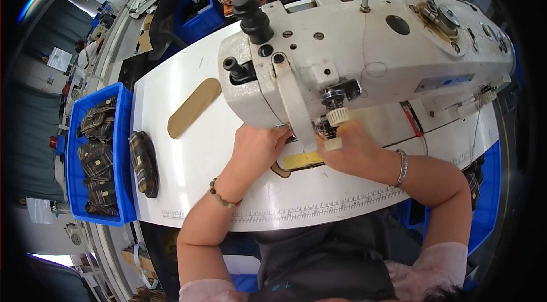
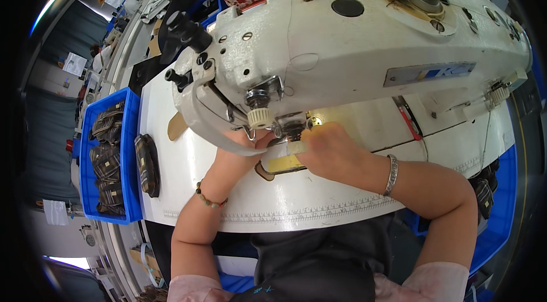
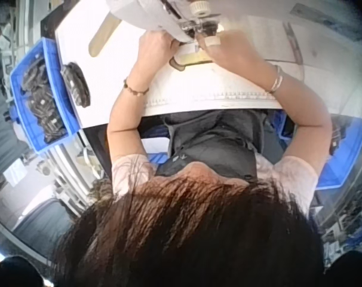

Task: The person aligns a fabric pouch with a base panel and sews them together along the edges using a sewing machine.

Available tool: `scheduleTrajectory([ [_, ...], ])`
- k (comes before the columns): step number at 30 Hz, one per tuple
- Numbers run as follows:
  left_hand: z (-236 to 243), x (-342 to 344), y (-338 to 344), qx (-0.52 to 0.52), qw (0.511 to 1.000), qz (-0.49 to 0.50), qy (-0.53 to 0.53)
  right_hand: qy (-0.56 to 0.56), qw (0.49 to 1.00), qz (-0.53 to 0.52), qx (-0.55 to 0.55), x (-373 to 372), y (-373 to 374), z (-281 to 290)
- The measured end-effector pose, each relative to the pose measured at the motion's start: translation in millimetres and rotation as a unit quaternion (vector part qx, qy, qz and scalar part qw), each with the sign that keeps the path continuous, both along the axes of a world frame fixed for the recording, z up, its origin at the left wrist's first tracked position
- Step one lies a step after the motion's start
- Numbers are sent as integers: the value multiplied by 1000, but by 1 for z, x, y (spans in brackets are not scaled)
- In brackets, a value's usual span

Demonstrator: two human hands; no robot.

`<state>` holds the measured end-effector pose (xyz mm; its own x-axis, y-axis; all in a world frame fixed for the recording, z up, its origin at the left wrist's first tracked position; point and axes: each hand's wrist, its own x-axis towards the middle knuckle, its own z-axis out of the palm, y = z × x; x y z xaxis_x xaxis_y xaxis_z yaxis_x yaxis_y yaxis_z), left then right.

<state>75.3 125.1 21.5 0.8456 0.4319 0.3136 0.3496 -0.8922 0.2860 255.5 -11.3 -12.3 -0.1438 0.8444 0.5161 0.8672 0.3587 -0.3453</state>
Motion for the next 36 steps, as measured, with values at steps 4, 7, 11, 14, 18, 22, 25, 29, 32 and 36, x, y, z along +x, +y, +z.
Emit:
scheduleTrajectory([
  [4,2,0,-2,32,999,8,29,-55,998,15,-14,2,0,6],
  [7,5,0,-5,36,998,20,51,-60,998,19,-6,3,1,1],
  [11,2,0,-3,43,997,26,57,-108,994,25,-7,4,3,9],
  [14,1,2,-1,98,995,0,-1,-98,995,21,-25,3,3,7],
  [18,0,3,-3,98,995,9,-4,-103,994,15,-21,2,2,6],
  [22,-2,5,-4,109,994,20,-25,-109,993,3,-34,-1,-1,9],
  [25,0,6,-5,98,995,25,-21,-99,995,1,-32,-1,0,7],
  [29,6,9,-6,103,994,29,-36,-103,995,2,-12,-1,2,5],
  [32,7,10,-6,103,994,29,-33,-103,995,7,-9,0,1,8],
  [36,9,11,-9,108,993,30,-42,-116,993,16,-15,-1,-2,17],
])
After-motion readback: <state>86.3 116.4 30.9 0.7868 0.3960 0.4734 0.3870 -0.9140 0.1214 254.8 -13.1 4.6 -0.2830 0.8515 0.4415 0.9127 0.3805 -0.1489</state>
